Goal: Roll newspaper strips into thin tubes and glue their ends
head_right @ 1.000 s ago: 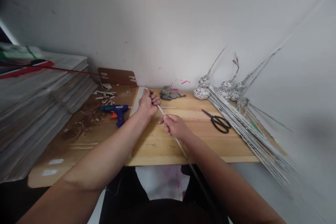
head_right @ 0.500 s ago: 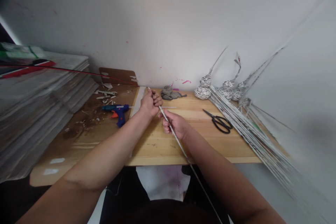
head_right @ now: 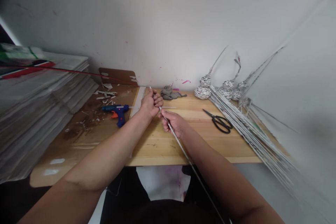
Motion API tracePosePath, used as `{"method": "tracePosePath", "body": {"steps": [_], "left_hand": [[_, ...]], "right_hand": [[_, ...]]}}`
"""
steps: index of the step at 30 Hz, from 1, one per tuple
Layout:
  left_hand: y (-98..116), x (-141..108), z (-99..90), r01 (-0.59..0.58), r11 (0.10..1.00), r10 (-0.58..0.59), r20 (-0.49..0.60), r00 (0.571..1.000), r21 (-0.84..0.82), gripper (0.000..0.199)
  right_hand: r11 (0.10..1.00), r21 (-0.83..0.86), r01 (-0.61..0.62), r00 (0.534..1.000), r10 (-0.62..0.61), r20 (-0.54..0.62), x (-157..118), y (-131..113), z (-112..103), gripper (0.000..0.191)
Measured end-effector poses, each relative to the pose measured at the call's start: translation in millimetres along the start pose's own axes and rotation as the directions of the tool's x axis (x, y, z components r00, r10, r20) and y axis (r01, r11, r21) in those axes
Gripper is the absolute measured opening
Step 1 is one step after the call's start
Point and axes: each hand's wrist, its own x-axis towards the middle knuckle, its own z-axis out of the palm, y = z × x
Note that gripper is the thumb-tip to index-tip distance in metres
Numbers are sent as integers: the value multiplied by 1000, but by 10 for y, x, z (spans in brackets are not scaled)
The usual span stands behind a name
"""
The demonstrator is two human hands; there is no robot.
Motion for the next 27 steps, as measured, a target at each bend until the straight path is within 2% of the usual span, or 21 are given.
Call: {"method": "tracePosePath", "body": {"steps": [4,6,9,11,12,14,15,16,17,20,22,24,26,27], "left_hand": [[-7,6,-7,13,1000,-12,22,1000,-12,38],[-14,10,-14,16,1000,-15,36,999,-12,38],[-23,21,-25,8,1000,-8,30,1000,-6,37],[-27,33,-31,0,1000,0,13,1000,1,38],[-28,38,-33,-4,1000,4,4,1000,5,38],[-30,46,-34,-14,1000,14,-4,1000,15,39],[-30,48,-33,-16,1000,16,-3,1000,19,39],[-30,47,-31,-15,1000,16,0,1000,23,39],[-29,45,-28,-12,1000,12,5,1000,24,38],[-27,34,-21,7,1000,-7,23,1000,14,38],[-28,29,-19,17,1000,-17,31,999,13,39],[-34,26,-20,22,999,-23,32,999,27,38],[-42,24,-20,23,999,-24,25,999,42,38],[-45,23,-19,25,999,-26,22,999,45,38]], "right_hand": [[992,110,-58,996,49,79,-13,-5,-27,28],[992,113,-48,996,39,76,-4,6,-44,23],[1000,-6,3,1000,-3,23,-3,25,-44,23],[977,-195,91,994,-101,-42,-30,33,-27,28],[933,-326,150,980,-183,-72,-52,35,-17,30],[769,-582,263,921,-380,-85,-100,33,-2,32],[685,-667,293,890,-450,-72,-120,28,1,32],[638,-708,302,875,-480,-59,-137,21,1,33],[649,-700,299,884,-465,-53,-147,12,-3,34],[866,-460,194,974,-226,-15,-148,-14,-26,39],[927,-351,134,991,-134,25,-134,-21,-38,42],[887,-423,184,978,-210,-17,-116,-18,-37,41],[814,-523,254,942,-330,-56,-99,-10,-19,38],[811,-521,268,937,-346,-56,-92,-7,-5,38]]}}
